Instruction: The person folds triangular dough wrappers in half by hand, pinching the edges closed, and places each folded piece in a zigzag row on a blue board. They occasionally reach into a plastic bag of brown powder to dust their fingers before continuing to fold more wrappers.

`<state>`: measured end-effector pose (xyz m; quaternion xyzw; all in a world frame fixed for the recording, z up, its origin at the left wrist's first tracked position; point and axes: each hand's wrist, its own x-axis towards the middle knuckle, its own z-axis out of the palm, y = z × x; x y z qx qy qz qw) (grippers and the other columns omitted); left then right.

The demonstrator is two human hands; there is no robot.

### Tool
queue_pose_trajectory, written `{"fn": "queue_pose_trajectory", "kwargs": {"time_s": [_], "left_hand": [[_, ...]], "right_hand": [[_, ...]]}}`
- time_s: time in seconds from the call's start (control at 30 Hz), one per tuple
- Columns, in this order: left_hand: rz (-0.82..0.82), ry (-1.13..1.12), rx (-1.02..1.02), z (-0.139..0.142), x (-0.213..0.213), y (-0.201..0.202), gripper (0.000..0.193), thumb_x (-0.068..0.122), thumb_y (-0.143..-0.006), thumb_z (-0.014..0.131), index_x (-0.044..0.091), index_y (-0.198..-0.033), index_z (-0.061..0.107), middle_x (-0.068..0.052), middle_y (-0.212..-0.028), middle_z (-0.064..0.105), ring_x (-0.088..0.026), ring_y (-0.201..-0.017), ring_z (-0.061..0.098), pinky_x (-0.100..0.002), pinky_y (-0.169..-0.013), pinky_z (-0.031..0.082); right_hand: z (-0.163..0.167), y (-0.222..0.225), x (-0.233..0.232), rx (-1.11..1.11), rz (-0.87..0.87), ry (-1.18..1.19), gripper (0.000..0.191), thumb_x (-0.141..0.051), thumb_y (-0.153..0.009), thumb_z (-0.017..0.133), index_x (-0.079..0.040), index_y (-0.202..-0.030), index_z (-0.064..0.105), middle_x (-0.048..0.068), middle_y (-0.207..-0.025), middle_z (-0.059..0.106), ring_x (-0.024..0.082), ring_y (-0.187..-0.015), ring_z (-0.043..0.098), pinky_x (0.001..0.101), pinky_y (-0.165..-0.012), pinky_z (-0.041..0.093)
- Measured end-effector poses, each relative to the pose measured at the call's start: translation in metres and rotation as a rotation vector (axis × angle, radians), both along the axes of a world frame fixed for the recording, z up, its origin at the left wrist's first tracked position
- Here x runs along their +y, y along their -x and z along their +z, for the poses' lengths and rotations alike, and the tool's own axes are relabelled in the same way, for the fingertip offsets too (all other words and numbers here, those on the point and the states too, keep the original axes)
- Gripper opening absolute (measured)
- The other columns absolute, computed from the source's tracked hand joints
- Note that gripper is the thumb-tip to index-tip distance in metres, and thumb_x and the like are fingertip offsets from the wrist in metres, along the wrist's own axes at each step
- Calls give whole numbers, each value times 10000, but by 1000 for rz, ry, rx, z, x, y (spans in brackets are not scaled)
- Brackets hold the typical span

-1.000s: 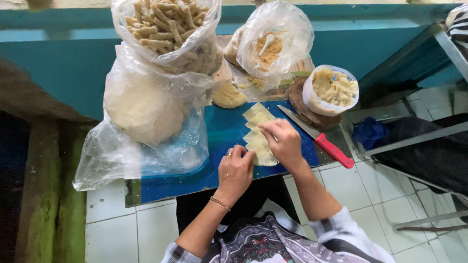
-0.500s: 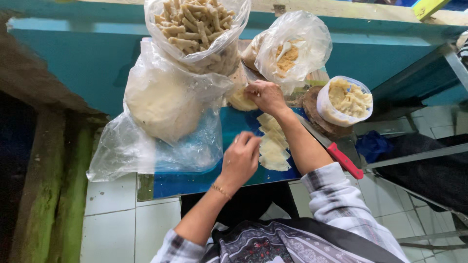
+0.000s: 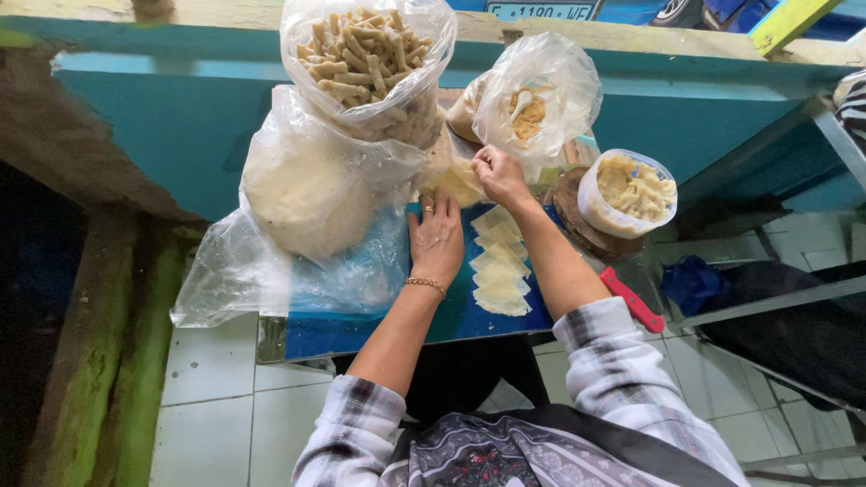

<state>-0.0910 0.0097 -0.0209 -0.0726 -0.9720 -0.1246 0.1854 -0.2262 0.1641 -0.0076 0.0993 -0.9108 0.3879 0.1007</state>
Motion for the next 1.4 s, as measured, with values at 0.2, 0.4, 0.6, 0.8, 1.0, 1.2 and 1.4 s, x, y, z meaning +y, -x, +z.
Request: {"fn": "queue_pose_trajectory", "kwargs": {"time_s": [0.2, 0.4, 0.6, 0.8, 1.0, 1.2, 1.4], "left_hand": [[-25, -202, -10, 20, -5, -4, 417, 98, -762, 665, 70, -1177, 678, -186, -1443, 498, -390, -1295, 474, -517, -953, 479], [-243, -1372, -307, 22, 3, -16, 314, 293, -1043, 562, 35, -1039, 741, -94, -1045, 736, -222, -936, 708, -345, -818, 537], [-464, -1642, -575, 7, -2, -74, 249, 232, -1028, 638, -6, -1061, 705, -57, -935, 739, -123, -810, 714, -251, -707, 559], [-599, -1646, -673, 16, -1, -123, 251, 200, -996, 641, 22, -1162, 705, -7, -1008, 752, -83, -895, 727, -265, -783, 618], [-336, -1091, -474, 32, 5, -161, 230, 205, -957, 694, 81, -1152, 698, -93, -824, 769, -151, -743, 757, -297, -655, 571], [-275, -465, -19, 34, 9, -163, 328, 213, -895, 740, 99, -1188, 647, -98, -752, 681, -288, -678, 686, -412, -607, 535], [-315, -346, 53, 32, 8, -162, 404, 188, -871, 736, 58, -1235, 618, -82, -852, 639, -265, -737, 666, -402, -621, 517]], "right_hand": [[20, -39, 21, -304, -61, 754, 103, -211, -994, 704, -112, -1015, 688, -57, -846, 657, 69, -755, 578, 256, -645, 465], [52, -157, 16, 381, 39, 193, 59, -98, -948, 733, -49, -978, 721, 70, -984, 693, 164, -869, 677, 275, -678, 533], [57, -240, 19, 257, 82, 232, 213, -97, -960, 718, -83, -1173, 729, 39, -1114, 738, 152, -1004, 694, 320, -868, 565], [28, -250, 49, -427, 211, 729, 272, -92, -954, 693, -27, -1218, 700, 20, -1112, 746, 89, -1027, 685, 267, -913, 549], [8, -273, 62, -396, 146, 781, 228, -36, -914, 762, -12, -1134, 709, 25, -969, 715, 78, -893, 662, 251, -799, 535], [11, -280, 37, -102, -21, 372, 288, -71, -858, 808, -45, -1126, 705, 26, -857, 720, 64, -738, 642, 245, -676, 553], [18, -284, 22, 153, 1, 123, 375, -83, -841, 809, -45, -1173, 640, 81, -823, 673, 151, -642, 632, 286, -606, 543]]}}
